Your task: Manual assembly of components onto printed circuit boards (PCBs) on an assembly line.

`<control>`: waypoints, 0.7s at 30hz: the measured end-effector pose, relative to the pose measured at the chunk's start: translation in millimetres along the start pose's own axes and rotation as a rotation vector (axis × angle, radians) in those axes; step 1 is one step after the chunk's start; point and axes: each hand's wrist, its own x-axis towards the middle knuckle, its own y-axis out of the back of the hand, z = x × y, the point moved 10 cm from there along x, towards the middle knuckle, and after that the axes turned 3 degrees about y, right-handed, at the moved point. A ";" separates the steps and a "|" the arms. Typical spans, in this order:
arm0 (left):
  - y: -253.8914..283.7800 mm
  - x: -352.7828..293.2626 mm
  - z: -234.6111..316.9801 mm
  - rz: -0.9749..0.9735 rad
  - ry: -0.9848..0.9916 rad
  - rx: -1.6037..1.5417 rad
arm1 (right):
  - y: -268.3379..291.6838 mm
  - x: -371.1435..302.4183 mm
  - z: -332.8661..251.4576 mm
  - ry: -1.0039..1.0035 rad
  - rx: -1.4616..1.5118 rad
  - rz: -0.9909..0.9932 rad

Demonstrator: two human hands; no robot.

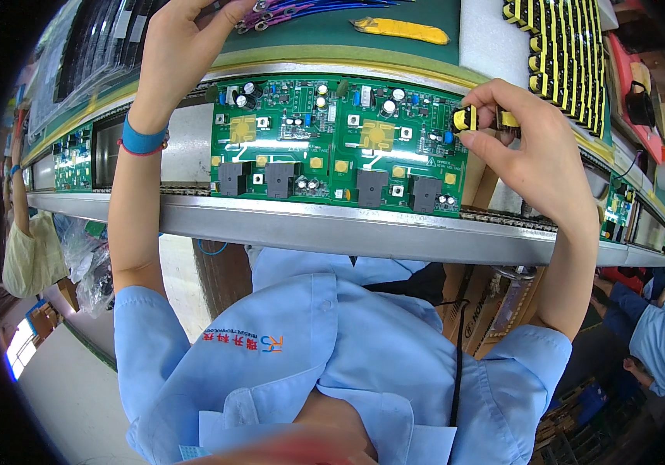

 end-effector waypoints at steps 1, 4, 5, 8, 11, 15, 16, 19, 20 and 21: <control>-0.1 -0.3 -0.3 0.001 0.009 0.000 | 0.2 0.2 -2.1 -0.003 -0.040 0.010; -0.5 -0.3 0.3 -0.002 0.013 0.006 | -0.7 2.1 -5.2 0.013 -0.148 0.030; -0.8 0.5 4.5 -0.004 0.007 -0.003 | 0.8 1.4 -6.5 0.055 -0.169 0.070; 0.2 2.3 8.2 -0.026 0.068 -0.025 | 0.0 2.9 -12.1 0.110 -0.276 0.078; 3.3 1.5 8.4 -0.009 0.050 -0.011 | -1.9 2.3 -19.5 0.155 -0.312 0.091; 1.0 2.2 7.8 -0.016 0.053 0.006 | -7.9 4.2 -22.2 0.154 -0.360 0.083; 1.0 2.4 8.4 -0.018 0.052 0.000 | -9.5 5.3 -22.4 0.149 -0.384 0.074; 0.3 1.4 3.6 -0.015 0.038 -0.019 | -11.5 8.5 -24.8 0.135 -0.425 0.063; 0.3 0.9 3.0 -0.012 0.025 -0.033 | -11.4 9.2 -25.4 0.137 -0.424 0.061; 0.6 0.7 3.7 -0.012 0.027 -0.032 | -12.3 9.9 -26.9 0.150 -0.440 0.048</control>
